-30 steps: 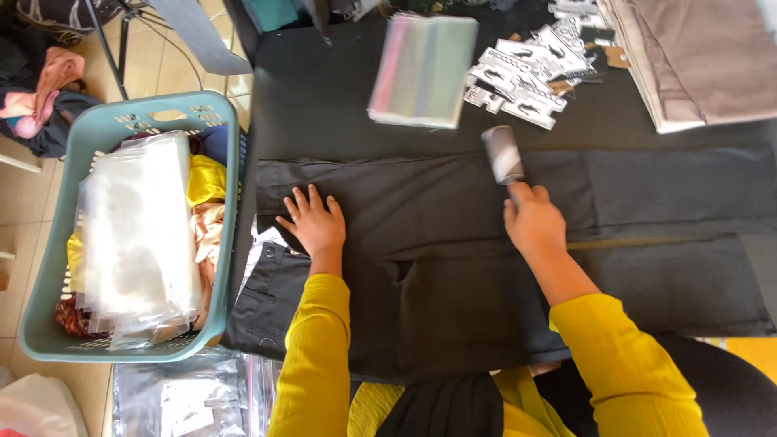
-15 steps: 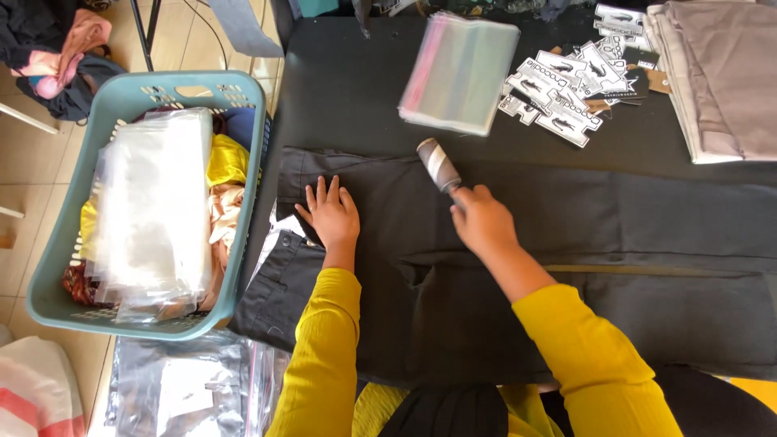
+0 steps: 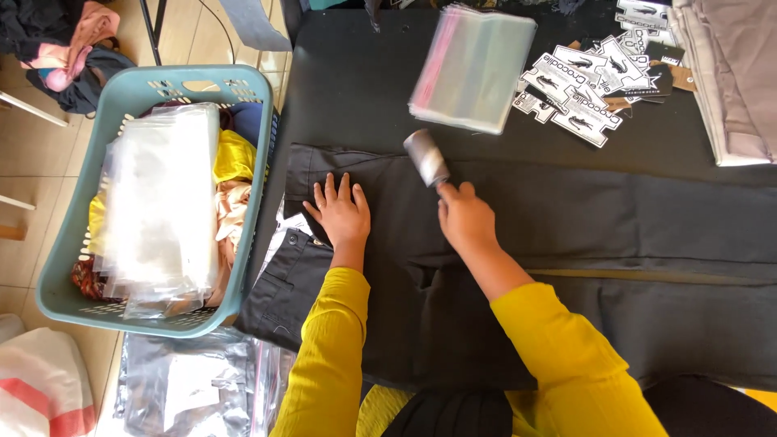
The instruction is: Using a lint roller to remove lint and dust from a pair of black pants laid out on a table.
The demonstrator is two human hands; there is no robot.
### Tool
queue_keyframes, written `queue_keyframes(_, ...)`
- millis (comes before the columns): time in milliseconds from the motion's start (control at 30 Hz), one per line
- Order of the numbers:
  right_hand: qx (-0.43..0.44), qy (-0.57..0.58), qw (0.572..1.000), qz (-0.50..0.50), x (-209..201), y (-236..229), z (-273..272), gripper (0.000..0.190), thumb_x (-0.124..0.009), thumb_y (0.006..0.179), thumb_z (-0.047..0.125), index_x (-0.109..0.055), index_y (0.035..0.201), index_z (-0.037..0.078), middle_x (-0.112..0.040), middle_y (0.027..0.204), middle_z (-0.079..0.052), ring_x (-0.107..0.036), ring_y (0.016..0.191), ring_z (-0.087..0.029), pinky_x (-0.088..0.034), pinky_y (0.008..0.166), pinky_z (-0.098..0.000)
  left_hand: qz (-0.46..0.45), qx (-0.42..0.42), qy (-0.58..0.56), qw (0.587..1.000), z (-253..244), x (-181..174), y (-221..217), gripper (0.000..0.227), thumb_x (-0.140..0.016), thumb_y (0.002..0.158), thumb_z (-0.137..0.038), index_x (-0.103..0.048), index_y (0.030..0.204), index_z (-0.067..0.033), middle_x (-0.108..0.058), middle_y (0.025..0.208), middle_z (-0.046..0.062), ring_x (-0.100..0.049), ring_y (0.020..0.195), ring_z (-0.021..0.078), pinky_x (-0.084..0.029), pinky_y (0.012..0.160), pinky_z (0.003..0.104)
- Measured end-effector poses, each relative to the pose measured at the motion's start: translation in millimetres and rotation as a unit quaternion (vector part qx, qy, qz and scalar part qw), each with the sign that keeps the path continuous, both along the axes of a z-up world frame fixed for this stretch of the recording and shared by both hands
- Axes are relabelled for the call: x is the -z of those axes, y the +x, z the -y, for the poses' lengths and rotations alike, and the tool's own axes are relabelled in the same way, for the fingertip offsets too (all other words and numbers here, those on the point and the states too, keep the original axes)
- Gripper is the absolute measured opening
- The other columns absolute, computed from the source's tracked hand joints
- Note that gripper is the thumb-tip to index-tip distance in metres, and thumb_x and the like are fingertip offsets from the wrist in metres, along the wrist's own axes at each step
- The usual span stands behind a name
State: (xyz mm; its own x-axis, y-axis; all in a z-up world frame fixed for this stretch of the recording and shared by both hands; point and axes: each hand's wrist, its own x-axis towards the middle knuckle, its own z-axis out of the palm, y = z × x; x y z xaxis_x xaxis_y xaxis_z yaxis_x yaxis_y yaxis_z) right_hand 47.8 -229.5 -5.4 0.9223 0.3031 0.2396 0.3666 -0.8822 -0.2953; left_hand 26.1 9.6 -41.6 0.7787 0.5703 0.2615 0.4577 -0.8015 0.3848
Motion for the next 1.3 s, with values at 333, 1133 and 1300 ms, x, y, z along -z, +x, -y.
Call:
queue_keyframes(333,-0.084,0.022,0.990,-0.111,-32.5,-60.6,-24.2,0.023,-0.064,0.092,0.032,-0.066,0.115,0.028,-0.061,0.090,-0.011,-0.074,0.075,-0.042,-0.062,0.068,-0.0544,-0.024,-0.001,-0.002,1.000,-3.5,3.9,-1.0,0.046,-0.036,0.109,-0.043,-0.060,0.144,-0.0276,-0.048,0.156,0.005,-0.032,0.152,0.0356,-0.015,0.121,0.068)
queue_keyframes(1133,0.031,-0.006,0.999,-0.033,-4.9,-13.7,4.1,0.023,-0.061,0.095,0.030,-0.064,0.117,0.024,-0.058,0.088,-0.009,-0.072,0.064,-0.041,-0.061,0.060,-0.0525,-0.001,0.004,0.041,0.999,-0.7,9.6,-0.4,0.045,-0.035,0.111,-0.043,-0.062,0.143,-0.0256,-0.051,0.154,0.008,-0.035,0.150,0.0370,-0.017,0.119,0.070)
queue_keyframes(1300,-0.072,-0.023,0.996,-0.055,-36.9,-83.0,1.5,0.020,-0.061,0.093,0.029,-0.067,0.111,0.022,-0.060,0.088,-0.014,-0.072,0.063,-0.043,-0.061,0.058,-0.0554,-0.020,0.014,0.040,0.999,-1.9,6.5,-0.4,0.046,-0.035,0.109,-0.045,-0.059,0.145,-0.0270,-0.048,0.154,0.006,-0.034,0.149,0.0371,-0.019,0.118,0.070)
